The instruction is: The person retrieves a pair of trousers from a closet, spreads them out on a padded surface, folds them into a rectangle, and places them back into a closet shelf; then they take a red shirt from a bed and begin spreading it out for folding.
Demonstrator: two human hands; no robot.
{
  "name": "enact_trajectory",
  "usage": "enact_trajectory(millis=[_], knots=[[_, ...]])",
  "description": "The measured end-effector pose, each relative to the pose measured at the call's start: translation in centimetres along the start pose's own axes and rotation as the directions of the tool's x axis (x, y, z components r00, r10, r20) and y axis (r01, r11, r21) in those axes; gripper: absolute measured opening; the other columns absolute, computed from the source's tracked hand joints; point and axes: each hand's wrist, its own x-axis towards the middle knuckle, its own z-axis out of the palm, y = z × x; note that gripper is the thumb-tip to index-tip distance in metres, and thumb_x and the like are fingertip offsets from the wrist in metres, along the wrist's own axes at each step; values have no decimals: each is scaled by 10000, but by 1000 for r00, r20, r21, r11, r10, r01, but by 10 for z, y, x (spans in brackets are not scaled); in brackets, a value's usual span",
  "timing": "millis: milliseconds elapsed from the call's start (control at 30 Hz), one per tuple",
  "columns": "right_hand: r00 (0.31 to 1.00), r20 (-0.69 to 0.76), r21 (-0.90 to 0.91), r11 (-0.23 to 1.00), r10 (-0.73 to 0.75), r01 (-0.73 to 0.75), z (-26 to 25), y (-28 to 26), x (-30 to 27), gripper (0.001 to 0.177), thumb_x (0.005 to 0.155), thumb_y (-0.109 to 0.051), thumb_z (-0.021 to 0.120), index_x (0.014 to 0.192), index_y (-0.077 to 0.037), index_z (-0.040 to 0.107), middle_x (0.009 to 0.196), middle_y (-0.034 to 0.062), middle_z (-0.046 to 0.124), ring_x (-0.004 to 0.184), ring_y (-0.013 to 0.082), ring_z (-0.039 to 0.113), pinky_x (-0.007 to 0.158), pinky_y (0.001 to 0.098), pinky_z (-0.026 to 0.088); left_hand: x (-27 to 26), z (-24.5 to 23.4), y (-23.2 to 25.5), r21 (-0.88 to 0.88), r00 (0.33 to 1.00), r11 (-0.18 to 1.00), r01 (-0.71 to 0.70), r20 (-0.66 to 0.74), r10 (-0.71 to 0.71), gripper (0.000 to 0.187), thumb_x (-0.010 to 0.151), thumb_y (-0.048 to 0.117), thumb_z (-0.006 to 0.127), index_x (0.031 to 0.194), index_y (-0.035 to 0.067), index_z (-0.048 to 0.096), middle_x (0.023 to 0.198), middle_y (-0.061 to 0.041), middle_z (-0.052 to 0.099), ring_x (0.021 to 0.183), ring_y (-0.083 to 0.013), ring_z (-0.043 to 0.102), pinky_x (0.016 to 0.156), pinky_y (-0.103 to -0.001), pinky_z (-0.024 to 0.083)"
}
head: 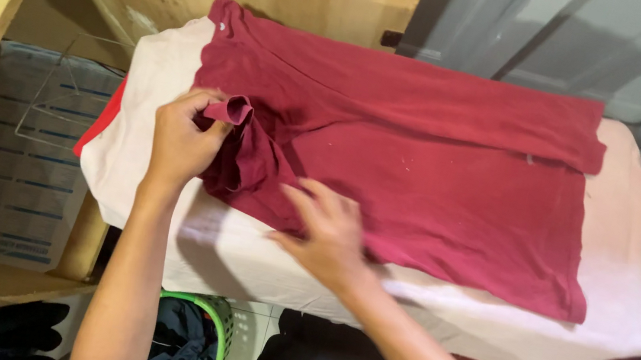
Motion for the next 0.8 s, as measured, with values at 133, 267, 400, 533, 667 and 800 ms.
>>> enact_trajectory(millis=[133, 267, 400, 533, 667, 800], knots=[[997, -72, -114, 993, -35, 26, 44, -10, 24, 416, 873, -229, 810, 1260, -98, 729, 1247, 81, 682, 1090, 226, 658, 963, 430, 411, -11, -4, -9, -19, 947, 948, 318, -35, -319, 155, 943, 104, 754, 911, -32, 688, 707, -52, 640, 657, -74, 518, 605, -267, 445], [962, -157, 229, 956, 222, -183, 43, 15, 26, 130, 951, -225, 746, 1016, -113, 745, 1074, 36, 744, 1000, 182, 700, 924, 382, 451, -14, -12, -17, -40, 944, 950, 309, -105, -312, 157, 962, 121, 730, 938, -27, 684, 711, -37, 638, 654, -57, 519, 599, -257, 442], [901, 52, 548, 742, 430, -386, 16, 25, 60, 158, 952, -258, 727, 989, -104, 730, 960, 27, 745, 871, 152, 708, 824, 325, 536, -1, -12, -27, 82, 927, 936, 342, -191, -322, 274, 987, 181, 764, 877, -46, 657, 664, -87, 608, 614, -106, 494, 574, -303, 430], [926, -113, 24, 931, -361, 365, 5, -6, 61, 490, 671, -395, 810, 1019, -57, 743, 906, 125, 701, 783, 255, 646, 718, 369, 431, 14, -3, -31, 122, 900, 895, 428, -150, -410, 311, 965, 229, 756, 836, -41, 671, 609, -93, 607, 559, -117, 489, 548, -323, 433], [976, -159, 95, 981, -151, 167, 39, 3, 54, 124, 883, -158, 752, 976, -95, 702, 880, 73, 707, 779, 229, 651, 734, 391, 449, 15, 4, -37, 150, 887, 876, 458, -138, -441, 314, 959, 246, 759, 819, -27, 693, 570, -92, 587, 525, -124, 479, 531, -331, 421], [879, 23, 646, 664, 476, -376, 55, 45, 55, 67, 953, -116, 718, 958, -50, 709, 830, 35, 645, 759, 130, 568, 675, 308, 418, 14, 0, -51, 73, 889, 890, 450, -128, -439, 269, 951, 253, 759, 880, -5, 735, 593, -81, 618, 545, -100, 483, 524, -320, 417]])
